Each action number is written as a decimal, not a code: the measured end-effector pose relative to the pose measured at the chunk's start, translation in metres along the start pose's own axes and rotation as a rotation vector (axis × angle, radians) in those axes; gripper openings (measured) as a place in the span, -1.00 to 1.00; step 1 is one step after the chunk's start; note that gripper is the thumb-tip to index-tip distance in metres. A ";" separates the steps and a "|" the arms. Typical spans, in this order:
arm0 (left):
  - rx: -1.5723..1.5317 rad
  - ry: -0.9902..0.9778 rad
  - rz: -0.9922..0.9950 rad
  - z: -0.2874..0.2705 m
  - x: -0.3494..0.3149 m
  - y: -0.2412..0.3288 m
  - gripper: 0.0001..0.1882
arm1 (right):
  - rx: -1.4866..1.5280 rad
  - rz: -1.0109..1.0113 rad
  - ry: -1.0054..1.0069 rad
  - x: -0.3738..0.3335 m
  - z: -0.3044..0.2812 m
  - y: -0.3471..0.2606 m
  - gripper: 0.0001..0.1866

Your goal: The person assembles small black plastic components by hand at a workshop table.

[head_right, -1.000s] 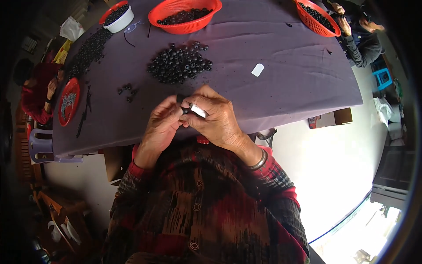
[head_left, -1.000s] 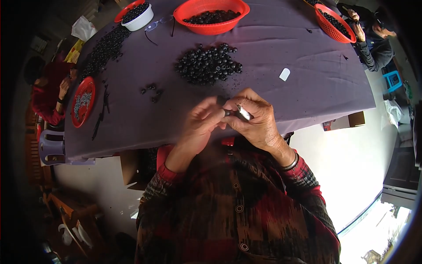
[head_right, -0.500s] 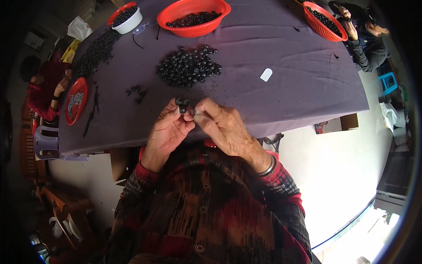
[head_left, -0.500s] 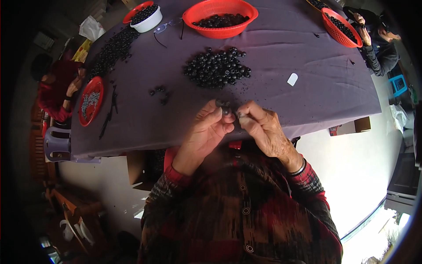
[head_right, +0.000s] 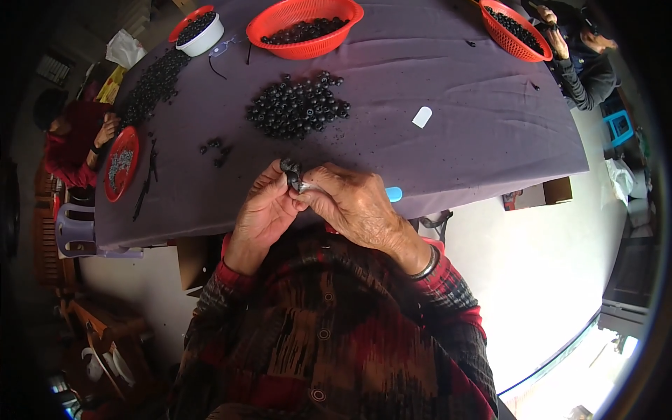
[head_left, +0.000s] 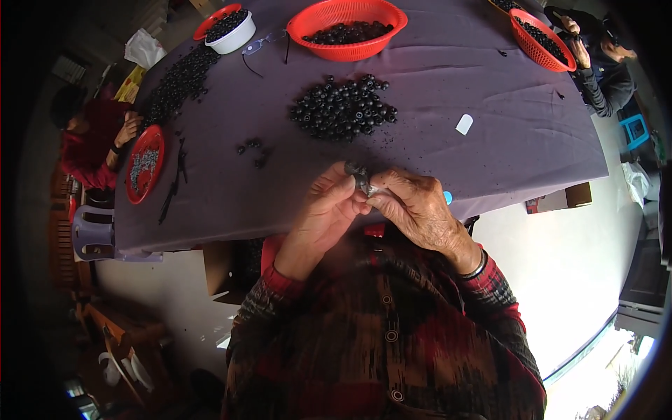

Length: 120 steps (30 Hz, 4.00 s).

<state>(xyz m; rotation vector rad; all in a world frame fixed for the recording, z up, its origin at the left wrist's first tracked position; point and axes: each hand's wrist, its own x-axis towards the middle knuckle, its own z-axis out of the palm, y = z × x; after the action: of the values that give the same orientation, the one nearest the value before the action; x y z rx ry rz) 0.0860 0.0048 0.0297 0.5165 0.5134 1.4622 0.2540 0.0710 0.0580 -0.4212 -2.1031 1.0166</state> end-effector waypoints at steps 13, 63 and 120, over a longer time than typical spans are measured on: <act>-0.005 -0.019 0.025 -0.001 0.000 -0.003 -0.89 | 0.039 0.027 0.026 0.001 -0.001 -0.005 -0.85; -0.069 0.060 -0.082 -0.001 0.001 -0.020 -0.89 | 0.777 0.606 0.006 0.006 -0.003 0.012 -0.87; 0.000 0.222 0.015 0.012 -0.007 -0.019 -0.93 | -0.500 0.022 0.083 -0.003 0.015 0.007 -0.83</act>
<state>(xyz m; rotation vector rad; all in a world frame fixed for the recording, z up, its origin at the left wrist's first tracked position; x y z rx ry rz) 0.1074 -0.0035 0.0274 0.3600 0.6858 1.5432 0.2445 0.0656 0.0447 -0.7173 -2.2686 0.4622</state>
